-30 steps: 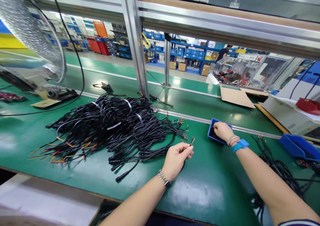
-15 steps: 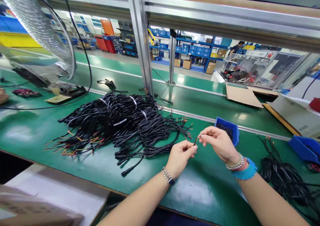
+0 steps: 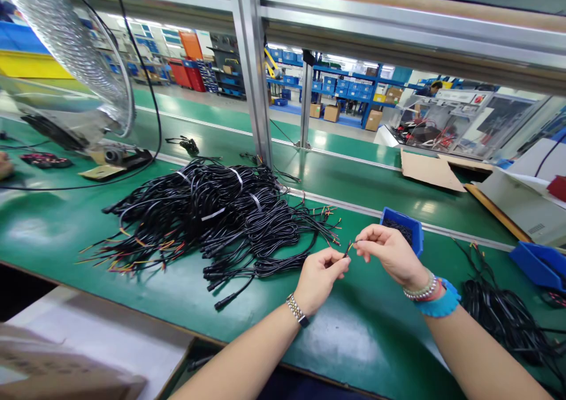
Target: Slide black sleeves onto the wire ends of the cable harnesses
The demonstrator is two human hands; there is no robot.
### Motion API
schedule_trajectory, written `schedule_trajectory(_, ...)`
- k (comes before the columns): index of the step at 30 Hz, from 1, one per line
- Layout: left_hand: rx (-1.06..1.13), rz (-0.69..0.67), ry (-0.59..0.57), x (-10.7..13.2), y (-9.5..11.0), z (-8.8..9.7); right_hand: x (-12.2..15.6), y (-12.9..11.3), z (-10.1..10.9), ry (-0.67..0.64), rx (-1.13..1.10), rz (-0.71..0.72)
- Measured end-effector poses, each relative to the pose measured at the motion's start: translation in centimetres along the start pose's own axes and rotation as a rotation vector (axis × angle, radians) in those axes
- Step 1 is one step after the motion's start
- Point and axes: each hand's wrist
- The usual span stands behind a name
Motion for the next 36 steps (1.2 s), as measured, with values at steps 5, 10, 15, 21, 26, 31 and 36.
schedule_trajectory(5, -0.054, -0.021, -0.014, 0.0, -0.1, 0.0, -0.2, -0.4, 0.4, -0.173, 0.156, -0.057)
schedule_trajectory(10, -0.099, -0.058, -0.001, 0.2, 0.1, 0.0, 0.0, -0.2, -0.1, -0.233, 0.137, -0.11)
schedule_trajectory(15, -0.157, -0.117, 0.028, 0.2, 0.1, 0.1, 0.0, 0.1, -0.2, -0.213, 0.114, -0.097)
schedule_trajectory(21, -0.198, -0.171, 0.023, 0.5, -0.3, -0.3, 0.6, -0.3, -0.1, -0.249, 0.192, -0.111)
schedule_trajectory(26, -0.235, -0.251, -0.173, 2.1, 0.4, -0.8, 0.6, -0.2, 2.4, -0.375, 0.124, -0.1)
schedule_trajectory(31, -0.309, -0.266, -0.312, 4.5, 0.3, -1.4, -2.9, 3.8, -0.1, -0.261, 0.483, 0.064)
schedule_trajectory(36, -0.333, -0.307, -0.365, 5.4, 0.3, -1.2, -6.6, 6.3, -6.1, -0.3, 0.901, 0.493)
Point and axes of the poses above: each hand's wrist, its own x-axis away from the middle knuckle, its own z-axis out of the back of the hand, y = z × x, and after that the axes turned 3 degrees about x, right-handed
